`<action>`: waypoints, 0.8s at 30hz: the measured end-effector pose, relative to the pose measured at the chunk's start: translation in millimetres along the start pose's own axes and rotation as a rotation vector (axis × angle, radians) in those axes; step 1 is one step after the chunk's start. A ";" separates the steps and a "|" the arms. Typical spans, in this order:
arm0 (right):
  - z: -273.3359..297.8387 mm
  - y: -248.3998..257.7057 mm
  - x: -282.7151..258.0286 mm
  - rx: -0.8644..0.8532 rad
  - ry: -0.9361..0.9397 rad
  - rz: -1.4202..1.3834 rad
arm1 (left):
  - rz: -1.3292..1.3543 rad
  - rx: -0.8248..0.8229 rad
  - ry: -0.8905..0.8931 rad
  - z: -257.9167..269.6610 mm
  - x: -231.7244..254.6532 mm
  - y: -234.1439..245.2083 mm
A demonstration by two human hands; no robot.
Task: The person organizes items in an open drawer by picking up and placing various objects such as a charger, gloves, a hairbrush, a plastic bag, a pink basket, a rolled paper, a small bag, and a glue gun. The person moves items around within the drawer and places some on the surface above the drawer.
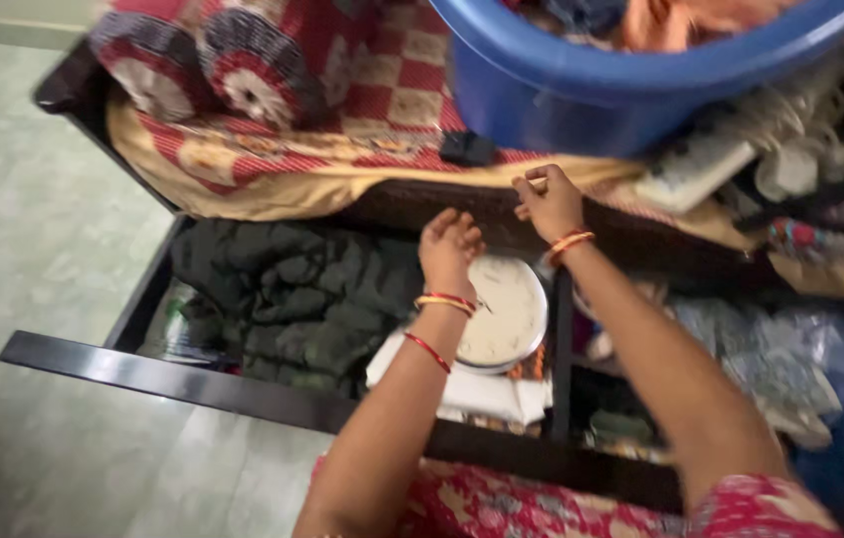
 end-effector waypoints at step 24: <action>231.1 59.9 259.1 -0.876 -0.328 0.676 | -0.647 -0.238 0.195 61.7 -81.7 -6.6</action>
Point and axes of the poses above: each hand's wrist, its own z-axis away from the middle knuckle, its own y-axis out of the back of the hand, x = y × z, the point moved 4 cm from there along -z, towards the middle knuckle, and after that the axes turned 8 degrees about z, right-handed, at the moved point
